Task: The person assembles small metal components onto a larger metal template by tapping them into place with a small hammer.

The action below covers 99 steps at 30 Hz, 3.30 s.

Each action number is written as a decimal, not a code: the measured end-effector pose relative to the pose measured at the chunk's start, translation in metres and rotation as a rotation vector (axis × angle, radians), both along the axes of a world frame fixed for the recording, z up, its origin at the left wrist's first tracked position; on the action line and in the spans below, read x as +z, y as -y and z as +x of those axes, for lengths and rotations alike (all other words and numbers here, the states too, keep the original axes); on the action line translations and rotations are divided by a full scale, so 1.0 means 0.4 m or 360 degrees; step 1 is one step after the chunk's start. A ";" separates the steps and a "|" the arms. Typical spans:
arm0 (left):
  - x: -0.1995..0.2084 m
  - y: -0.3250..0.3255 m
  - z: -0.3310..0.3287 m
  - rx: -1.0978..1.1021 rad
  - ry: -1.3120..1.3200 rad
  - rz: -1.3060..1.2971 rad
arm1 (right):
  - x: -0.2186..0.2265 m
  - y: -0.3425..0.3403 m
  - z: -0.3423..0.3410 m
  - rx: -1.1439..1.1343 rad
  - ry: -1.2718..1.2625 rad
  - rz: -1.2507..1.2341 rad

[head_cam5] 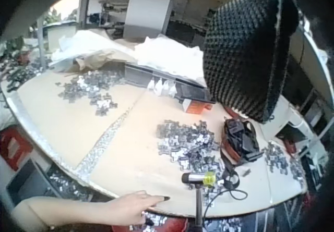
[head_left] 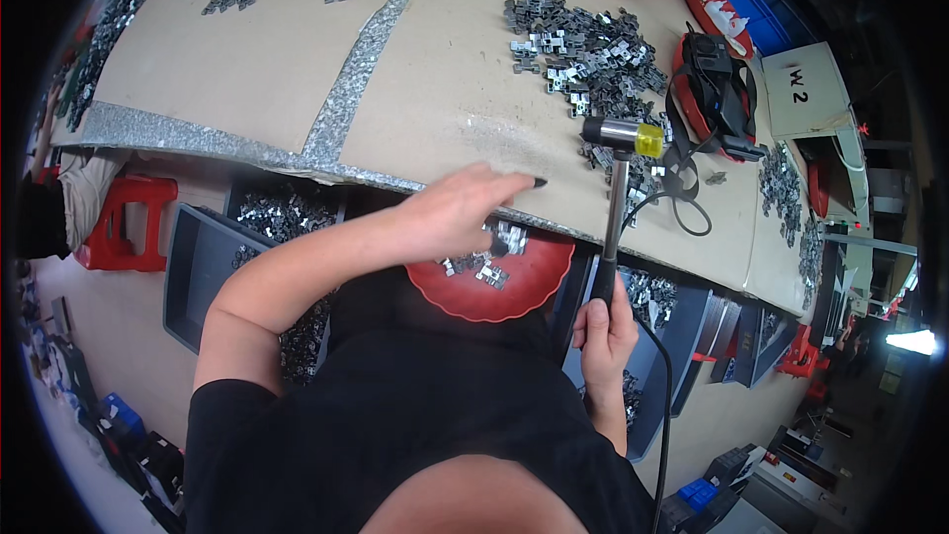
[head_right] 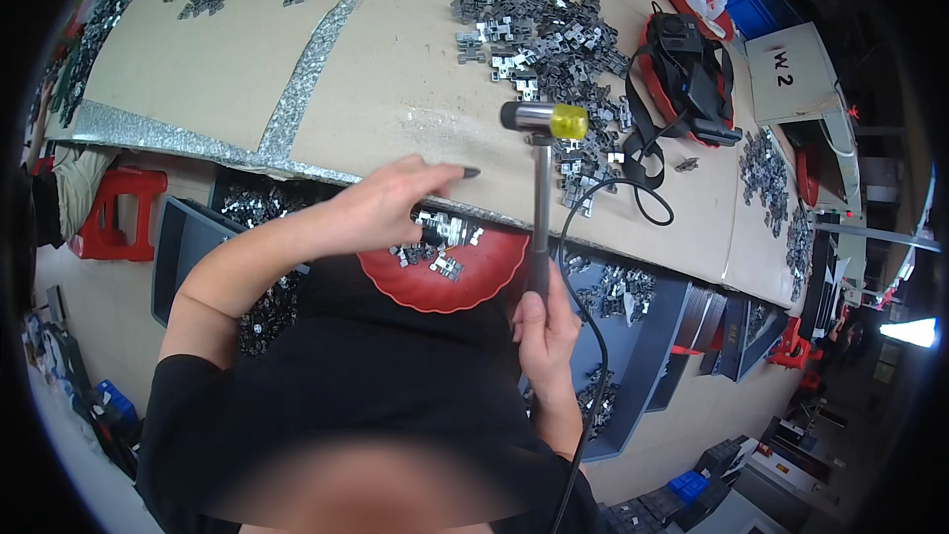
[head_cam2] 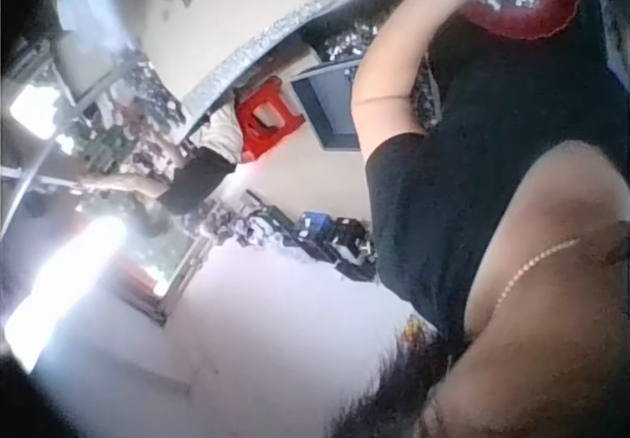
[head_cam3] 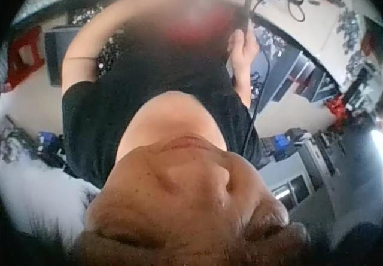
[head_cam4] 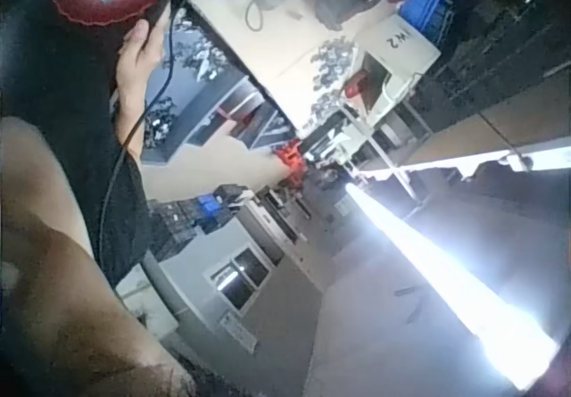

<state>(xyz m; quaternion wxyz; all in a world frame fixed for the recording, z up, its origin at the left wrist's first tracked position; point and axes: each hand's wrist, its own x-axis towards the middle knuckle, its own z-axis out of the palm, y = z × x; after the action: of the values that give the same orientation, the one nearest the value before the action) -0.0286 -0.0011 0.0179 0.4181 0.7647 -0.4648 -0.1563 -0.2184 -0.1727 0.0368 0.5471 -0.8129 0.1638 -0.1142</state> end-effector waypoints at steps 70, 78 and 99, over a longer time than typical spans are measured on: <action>0.031 -0.018 -0.017 -0.0123 -0.0061 0.0275 | -0.015 -0.006 -0.019 -0.0020 0.0014 -0.0165; -0.075 0.208 0.202 0.0836 0.0201 -0.0216 | -0.019 -0.001 0.012 -0.0107 0.0025 0.0057; -0.021 0.032 0.123 0.0440 0.0049 -0.0078 | -0.025 -0.031 0.048 0.0152 -0.0524 -0.0533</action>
<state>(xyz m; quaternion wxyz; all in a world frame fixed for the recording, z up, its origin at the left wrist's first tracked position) 0.0204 -0.0139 0.0096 0.4470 0.8133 -0.3649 -0.0739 -0.1990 -0.1604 0.0267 0.3755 -0.9068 0.1908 0.0203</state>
